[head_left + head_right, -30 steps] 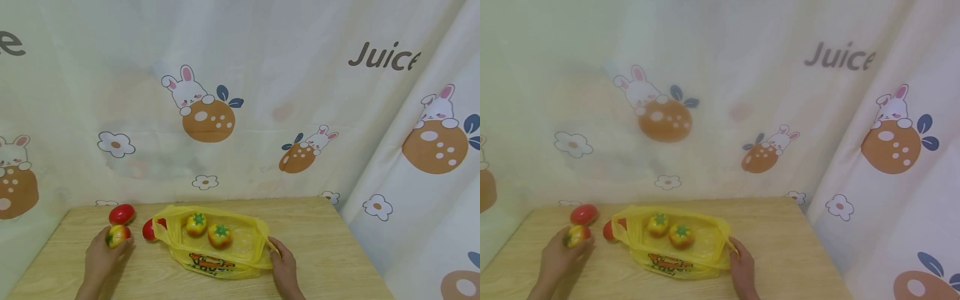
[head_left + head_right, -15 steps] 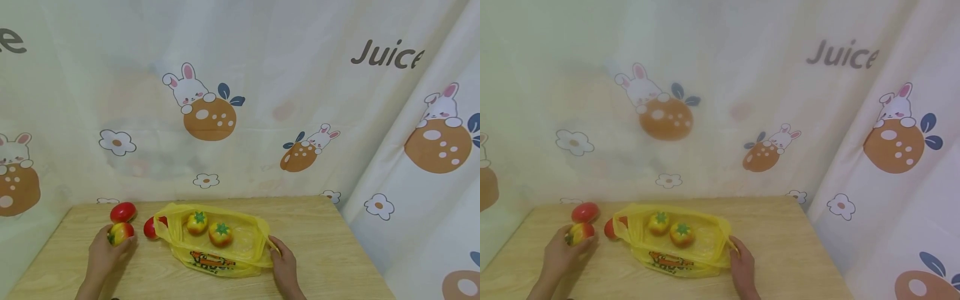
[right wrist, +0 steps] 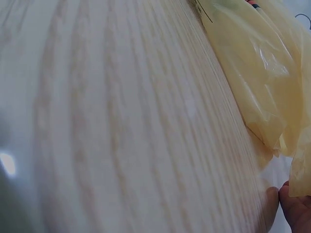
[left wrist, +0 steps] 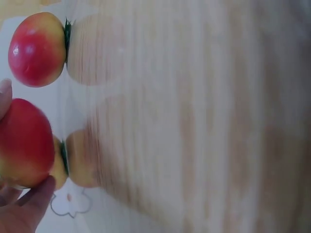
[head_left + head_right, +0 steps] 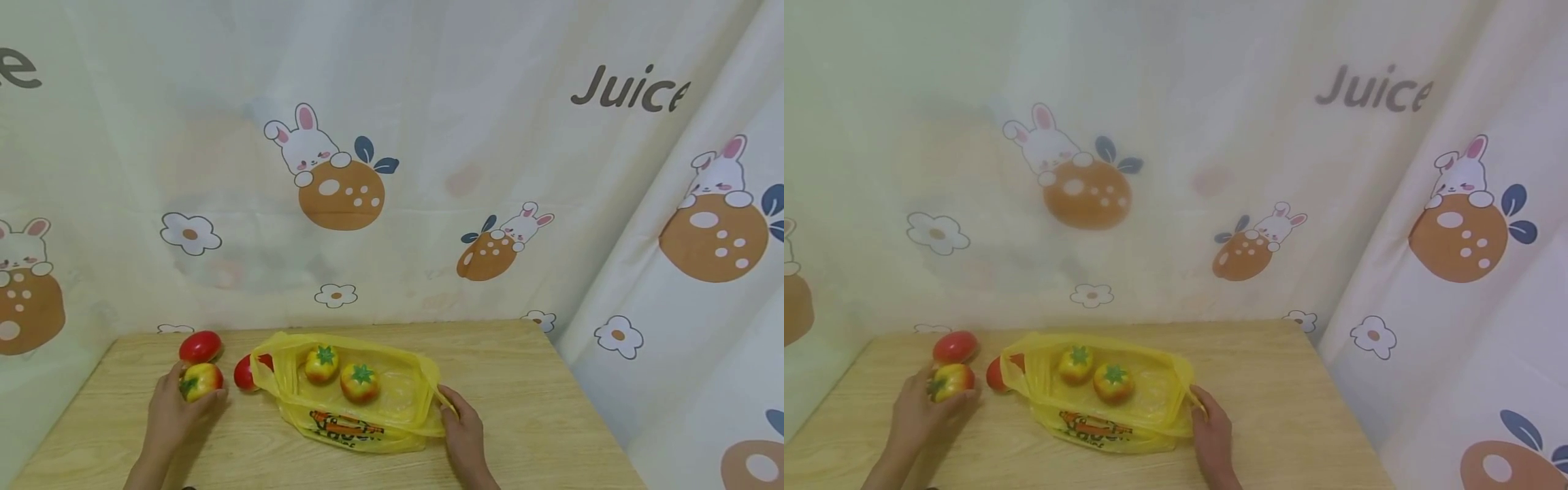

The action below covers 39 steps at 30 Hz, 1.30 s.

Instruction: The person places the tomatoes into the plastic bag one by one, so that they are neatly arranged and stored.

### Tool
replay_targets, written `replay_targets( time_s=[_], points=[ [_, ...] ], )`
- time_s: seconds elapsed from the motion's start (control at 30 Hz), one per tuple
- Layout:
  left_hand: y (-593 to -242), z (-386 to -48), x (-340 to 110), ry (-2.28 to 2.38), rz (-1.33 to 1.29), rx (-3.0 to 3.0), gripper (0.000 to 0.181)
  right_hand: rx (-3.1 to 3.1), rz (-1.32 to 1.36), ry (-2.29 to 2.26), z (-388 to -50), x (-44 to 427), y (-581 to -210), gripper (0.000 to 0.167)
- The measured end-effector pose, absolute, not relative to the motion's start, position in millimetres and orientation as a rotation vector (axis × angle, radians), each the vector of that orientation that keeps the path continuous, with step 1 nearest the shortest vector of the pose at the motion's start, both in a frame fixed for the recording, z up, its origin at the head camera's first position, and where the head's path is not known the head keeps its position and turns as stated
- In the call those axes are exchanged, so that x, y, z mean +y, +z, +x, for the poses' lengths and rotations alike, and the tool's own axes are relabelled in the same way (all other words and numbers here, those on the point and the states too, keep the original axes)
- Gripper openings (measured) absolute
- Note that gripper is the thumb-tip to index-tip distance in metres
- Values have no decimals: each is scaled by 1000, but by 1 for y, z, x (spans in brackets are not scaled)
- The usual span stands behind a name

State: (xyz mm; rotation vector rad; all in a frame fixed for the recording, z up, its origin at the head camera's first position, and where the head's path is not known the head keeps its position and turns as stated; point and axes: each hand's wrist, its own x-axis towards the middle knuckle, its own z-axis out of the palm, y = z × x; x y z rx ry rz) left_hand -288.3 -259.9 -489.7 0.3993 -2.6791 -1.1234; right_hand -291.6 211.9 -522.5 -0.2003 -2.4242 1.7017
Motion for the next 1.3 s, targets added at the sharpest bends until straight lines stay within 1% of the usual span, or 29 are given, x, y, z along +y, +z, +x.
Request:
replay_targets(
  time_s=[0.1,0.23,0.5,0.73,1.1,1.3],
  points=[
    [-489,-289,-260,-1123,396,-2668,96,-2423,-196,1710,-292,212,-522,39],
    [-486,-288,-260,-1116,360,-2644,89,-2422,-193,1715,-291,211,-521,39],
    [-479,-287,-261,-1146,345,-2599,82,-2438,-203,1692,-290,210,-520,40],
    [-471,-292,-254,-1073,237,-2550,75,-2433,-188,1698,-289,211,-518,39],
    [-449,-302,-235,-1124,207,-2539,79,-2432,-203,1717,-290,210,-519,40],
    [-433,-310,-220,-1081,102,-2484,79,-2435,-215,1710,-291,210,-521,41]
  ],
)
